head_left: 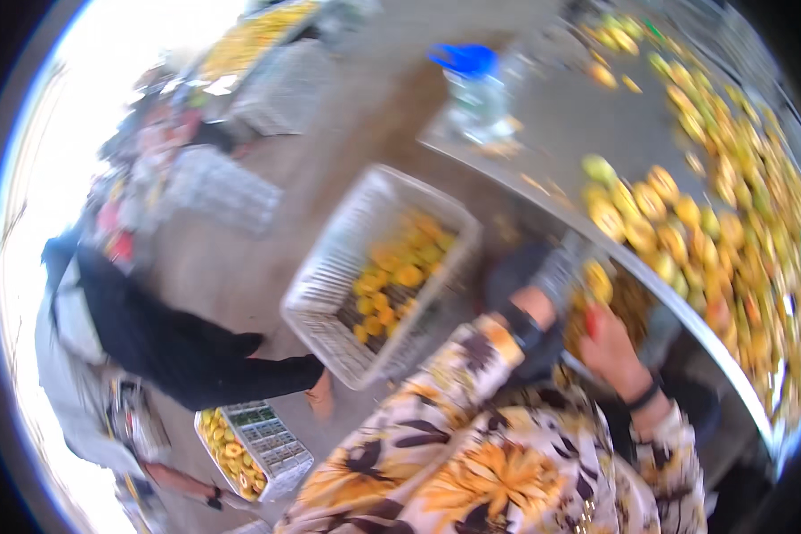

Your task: The person picks up halved peaches from a table, removes the pits using a handheld coring tool, and drops the fruit into a crate.

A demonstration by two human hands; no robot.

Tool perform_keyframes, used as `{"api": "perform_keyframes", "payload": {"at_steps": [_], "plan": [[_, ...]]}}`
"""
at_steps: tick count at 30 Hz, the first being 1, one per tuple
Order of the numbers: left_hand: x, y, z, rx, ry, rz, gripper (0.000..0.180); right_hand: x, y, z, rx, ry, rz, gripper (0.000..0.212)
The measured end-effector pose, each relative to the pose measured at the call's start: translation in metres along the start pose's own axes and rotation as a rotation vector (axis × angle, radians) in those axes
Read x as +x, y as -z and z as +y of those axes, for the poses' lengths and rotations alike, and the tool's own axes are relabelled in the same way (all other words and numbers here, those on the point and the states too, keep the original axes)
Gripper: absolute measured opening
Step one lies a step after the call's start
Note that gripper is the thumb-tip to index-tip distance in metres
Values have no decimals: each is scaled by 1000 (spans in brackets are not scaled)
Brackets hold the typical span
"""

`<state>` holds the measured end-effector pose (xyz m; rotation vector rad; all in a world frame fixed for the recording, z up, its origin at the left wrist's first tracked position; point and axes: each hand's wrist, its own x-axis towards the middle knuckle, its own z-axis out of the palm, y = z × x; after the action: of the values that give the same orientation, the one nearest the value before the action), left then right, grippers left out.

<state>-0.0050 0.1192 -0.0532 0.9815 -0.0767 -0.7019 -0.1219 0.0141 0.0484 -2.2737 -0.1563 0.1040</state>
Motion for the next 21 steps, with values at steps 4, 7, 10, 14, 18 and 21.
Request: {"api": "perform_keyframes", "payload": {"at_steps": [4,7,10,14,18,21], "plan": [[-23,-49,38,-34,-14,255,19,10,23,-20,168,-399,-139,16],[-19,-62,19,116,-204,282,28,-2,24,-17,496,-646,-245,14],[-7,-56,12,17,0,219,33,-11,13,-2,393,-586,-127,13],[-15,-58,27,-148,133,202,39,-12,-9,17,-26,-97,185,15],[-19,-58,13,93,-34,283,33,-14,19,-7,465,-588,-137,16],[-19,-53,6,166,-158,254,28,-12,32,-12,614,-653,-253,12]]}}
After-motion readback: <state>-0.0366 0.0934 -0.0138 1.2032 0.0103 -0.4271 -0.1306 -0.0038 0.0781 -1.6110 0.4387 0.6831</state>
